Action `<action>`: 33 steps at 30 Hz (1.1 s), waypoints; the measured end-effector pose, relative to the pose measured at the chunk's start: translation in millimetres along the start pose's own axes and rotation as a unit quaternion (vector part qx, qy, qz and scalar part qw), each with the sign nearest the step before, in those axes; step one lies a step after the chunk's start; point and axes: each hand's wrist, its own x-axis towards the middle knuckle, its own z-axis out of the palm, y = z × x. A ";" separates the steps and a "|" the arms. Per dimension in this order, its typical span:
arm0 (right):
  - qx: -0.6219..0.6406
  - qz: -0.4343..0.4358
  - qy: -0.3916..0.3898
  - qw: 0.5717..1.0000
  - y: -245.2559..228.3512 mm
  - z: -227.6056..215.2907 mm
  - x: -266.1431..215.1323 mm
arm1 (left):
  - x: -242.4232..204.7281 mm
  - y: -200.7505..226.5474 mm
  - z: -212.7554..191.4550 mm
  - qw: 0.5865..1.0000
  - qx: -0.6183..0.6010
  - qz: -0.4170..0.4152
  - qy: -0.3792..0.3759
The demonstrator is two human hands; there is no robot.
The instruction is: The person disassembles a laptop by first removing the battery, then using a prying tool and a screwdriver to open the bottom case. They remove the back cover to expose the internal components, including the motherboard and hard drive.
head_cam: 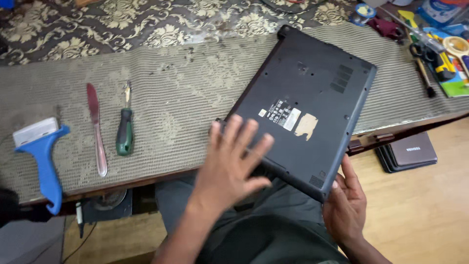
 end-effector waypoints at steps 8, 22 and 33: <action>0.010 -0.029 -0.043 0.999 23.9 -16.8 16.9 | 30.2 77.0 15.2 0.989 -0.092 0.078 0.082; 0.038 0.017 0.013 0.999 3.9 13.9 15.2 | 38.3 95.6 6.7 0.970 -0.190 0.053 0.146; 0.035 0.058 0.033 0.997 -2.5 23.6 18.2 | 40.6 104.8 8.8 0.954 -0.217 0.040 0.203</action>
